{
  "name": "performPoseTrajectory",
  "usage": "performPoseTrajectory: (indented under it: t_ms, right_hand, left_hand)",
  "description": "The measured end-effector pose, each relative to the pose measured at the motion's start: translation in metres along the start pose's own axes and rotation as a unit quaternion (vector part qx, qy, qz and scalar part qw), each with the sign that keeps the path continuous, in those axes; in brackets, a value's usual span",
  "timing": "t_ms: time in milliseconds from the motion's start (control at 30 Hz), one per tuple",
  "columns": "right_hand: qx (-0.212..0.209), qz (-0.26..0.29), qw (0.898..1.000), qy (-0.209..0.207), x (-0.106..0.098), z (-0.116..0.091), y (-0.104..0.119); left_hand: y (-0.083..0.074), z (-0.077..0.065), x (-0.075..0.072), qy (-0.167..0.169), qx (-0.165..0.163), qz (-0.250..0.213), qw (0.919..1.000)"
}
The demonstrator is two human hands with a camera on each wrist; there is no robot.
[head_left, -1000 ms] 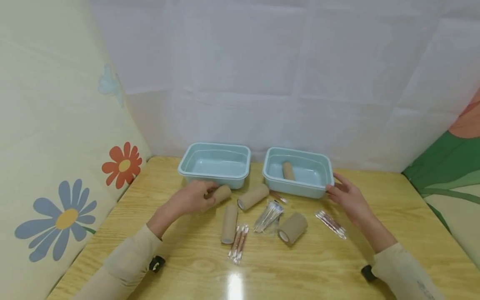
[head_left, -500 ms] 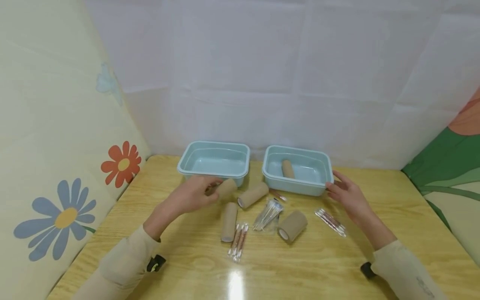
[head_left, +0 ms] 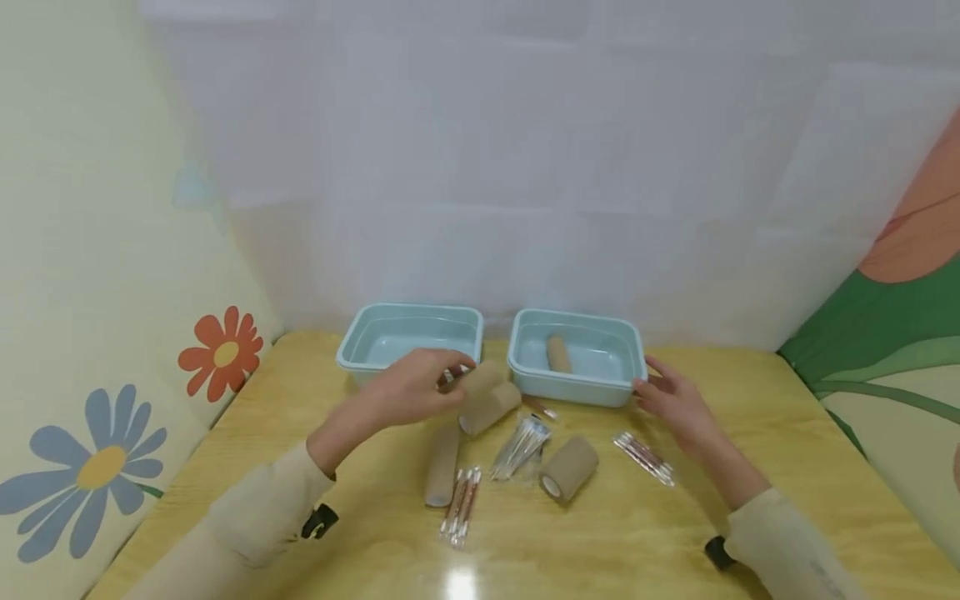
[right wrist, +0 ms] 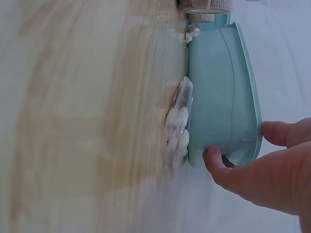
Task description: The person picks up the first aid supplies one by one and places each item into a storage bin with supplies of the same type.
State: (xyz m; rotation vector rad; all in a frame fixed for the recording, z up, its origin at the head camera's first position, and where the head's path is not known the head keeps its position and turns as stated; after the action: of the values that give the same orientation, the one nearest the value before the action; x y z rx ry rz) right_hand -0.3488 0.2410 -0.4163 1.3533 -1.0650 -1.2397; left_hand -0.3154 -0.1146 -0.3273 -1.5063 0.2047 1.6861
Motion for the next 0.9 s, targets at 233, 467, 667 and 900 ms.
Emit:
performPoseTrajectory:
  t_ms: [233, 467, 667, 900]
  right_hand:
    - [-0.003, 0.012, 1.000, 0.006, 0.005, 0.001, -0.006]
    - [-0.002, 0.023, 1.000, 0.000, 0.001, 0.002, -0.005]
    - [0.006, 0.024, 1.000, 0.000, 0.001, 0.003, -0.005]
    - [0.014, 0.014, 1.000, -0.002, 0.000, 0.002, -0.007]
  left_hand:
    - [-0.004, 0.031, 0.018, 0.025, 0.003, -0.005, 0.9997]
    - [-0.014, 0.062, 0.017, 0.034, 0.001, -0.032, 0.9989]
    - [-0.010, 0.084, 0.019, 0.038, -0.014, -0.065, 0.9971]
    - [0.002, 0.102, 0.032, 0.054, -0.102, -0.161, 0.9801]
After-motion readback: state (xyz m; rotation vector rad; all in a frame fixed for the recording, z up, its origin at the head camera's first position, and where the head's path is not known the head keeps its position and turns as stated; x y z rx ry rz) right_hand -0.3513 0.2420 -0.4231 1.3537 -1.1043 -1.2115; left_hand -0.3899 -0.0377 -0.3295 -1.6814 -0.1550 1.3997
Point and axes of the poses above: each hand's wrist, its own z-axis towards the middle knuckle, its own x-axis out of the palm, y = z × x, the point moved 7 cm from there along z, towards the middle knuckle, and after that the axes turned 1 degree about x, right-handed, at the moved point
